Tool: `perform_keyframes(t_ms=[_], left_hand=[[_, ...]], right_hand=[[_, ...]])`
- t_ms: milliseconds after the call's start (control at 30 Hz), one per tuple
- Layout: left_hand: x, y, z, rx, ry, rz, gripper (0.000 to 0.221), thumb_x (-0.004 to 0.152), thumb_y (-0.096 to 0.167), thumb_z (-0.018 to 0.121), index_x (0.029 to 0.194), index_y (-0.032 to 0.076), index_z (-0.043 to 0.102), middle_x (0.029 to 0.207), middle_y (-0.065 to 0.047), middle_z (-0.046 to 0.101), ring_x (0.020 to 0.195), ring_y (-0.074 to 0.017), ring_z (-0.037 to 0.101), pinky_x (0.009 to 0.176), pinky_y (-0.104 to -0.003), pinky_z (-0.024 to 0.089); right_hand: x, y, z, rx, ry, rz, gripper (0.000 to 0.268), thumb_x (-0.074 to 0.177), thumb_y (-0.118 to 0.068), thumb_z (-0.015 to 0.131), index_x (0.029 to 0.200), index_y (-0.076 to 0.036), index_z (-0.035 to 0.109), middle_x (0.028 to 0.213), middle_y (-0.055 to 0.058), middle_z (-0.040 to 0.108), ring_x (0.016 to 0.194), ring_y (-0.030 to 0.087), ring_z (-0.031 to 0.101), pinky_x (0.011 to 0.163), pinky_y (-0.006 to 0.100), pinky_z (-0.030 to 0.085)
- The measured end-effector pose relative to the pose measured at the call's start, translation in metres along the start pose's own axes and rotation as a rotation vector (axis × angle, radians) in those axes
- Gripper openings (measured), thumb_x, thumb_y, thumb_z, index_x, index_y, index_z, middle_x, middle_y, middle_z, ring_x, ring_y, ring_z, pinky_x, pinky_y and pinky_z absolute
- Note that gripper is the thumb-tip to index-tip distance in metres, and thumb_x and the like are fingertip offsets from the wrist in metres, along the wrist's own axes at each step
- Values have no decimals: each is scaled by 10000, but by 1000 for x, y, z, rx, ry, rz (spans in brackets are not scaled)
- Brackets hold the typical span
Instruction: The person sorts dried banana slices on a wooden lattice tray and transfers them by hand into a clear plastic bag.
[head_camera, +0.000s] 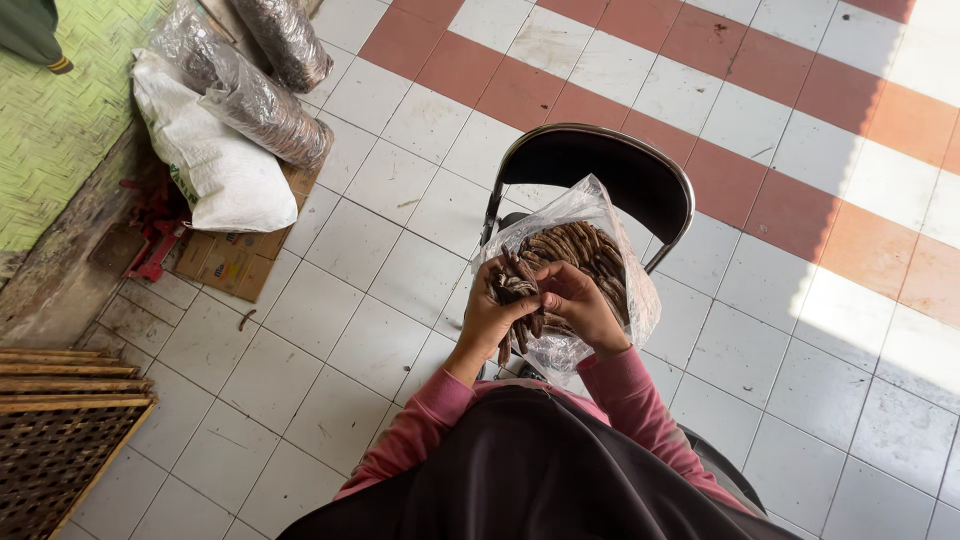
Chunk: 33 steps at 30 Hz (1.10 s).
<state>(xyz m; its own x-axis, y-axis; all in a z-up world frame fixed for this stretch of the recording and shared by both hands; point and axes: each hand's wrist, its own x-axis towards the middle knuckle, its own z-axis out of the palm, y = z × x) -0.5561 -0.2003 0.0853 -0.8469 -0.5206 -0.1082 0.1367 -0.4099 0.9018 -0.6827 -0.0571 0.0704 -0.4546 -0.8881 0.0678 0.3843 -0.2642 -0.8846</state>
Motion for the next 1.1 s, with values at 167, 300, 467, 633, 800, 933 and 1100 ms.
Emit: perform_keyframes(t_ms=[167,300,467,633,800,933,1100], left_hand=[[2,-10,-4,-57,14,-106,706,764,69,881,1348,45,486,1136,-57,669,1029,-148,667,895,-299,593],[1,-14,-8,-52,63,-109,682,800,55,883,1353,26,485,1141,-81,670,1035,-161,658,912,-299,582],[-2,-1,-8,-67,123,-144,668,778,64,872,1326,38,491,1087,-77,698,977,-161,690,859,-304,601],[-8,28,-14,-167,166,-77,642,812,64,864,1339,34,499,1058,-61,692,947,-147,680,849,-295,594],[-14,44,-21,-142,212,-87,639,826,70,847,1364,54,502,1043,-52,695,937,-132,685,854,-289,596],[-16,47,-25,-156,216,-52,617,839,63,851,1360,43,520,1036,-44,685,927,-128,674,842,-293,588],[-19,44,-30,-145,264,-61,579,847,61,847,1325,37,522,1028,-49,695,916,-136,682,831,-294,595]], right_hand=[[-4,-22,6,-100,88,103,336,937,-125,773,1236,-15,667,1058,65,741,985,138,699,914,319,587],[-9,-25,13,-261,82,128,419,858,-98,782,1243,-34,629,1056,51,724,993,118,691,903,311,580],[-4,-4,-7,75,238,194,334,902,-89,737,1214,-44,628,1044,76,723,946,145,704,885,309,588],[9,58,-46,-188,427,284,232,958,-55,659,1180,2,621,1056,119,738,943,195,707,831,319,567],[23,113,-67,-896,327,336,277,914,-65,684,1179,17,688,1047,161,755,921,254,717,832,363,561],[22,120,-60,-1123,366,163,237,896,-45,690,1125,7,718,1070,189,730,948,324,713,850,402,568],[15,119,-30,-1108,293,140,166,857,-41,695,1013,-10,740,1037,163,699,898,296,711,838,377,586]])
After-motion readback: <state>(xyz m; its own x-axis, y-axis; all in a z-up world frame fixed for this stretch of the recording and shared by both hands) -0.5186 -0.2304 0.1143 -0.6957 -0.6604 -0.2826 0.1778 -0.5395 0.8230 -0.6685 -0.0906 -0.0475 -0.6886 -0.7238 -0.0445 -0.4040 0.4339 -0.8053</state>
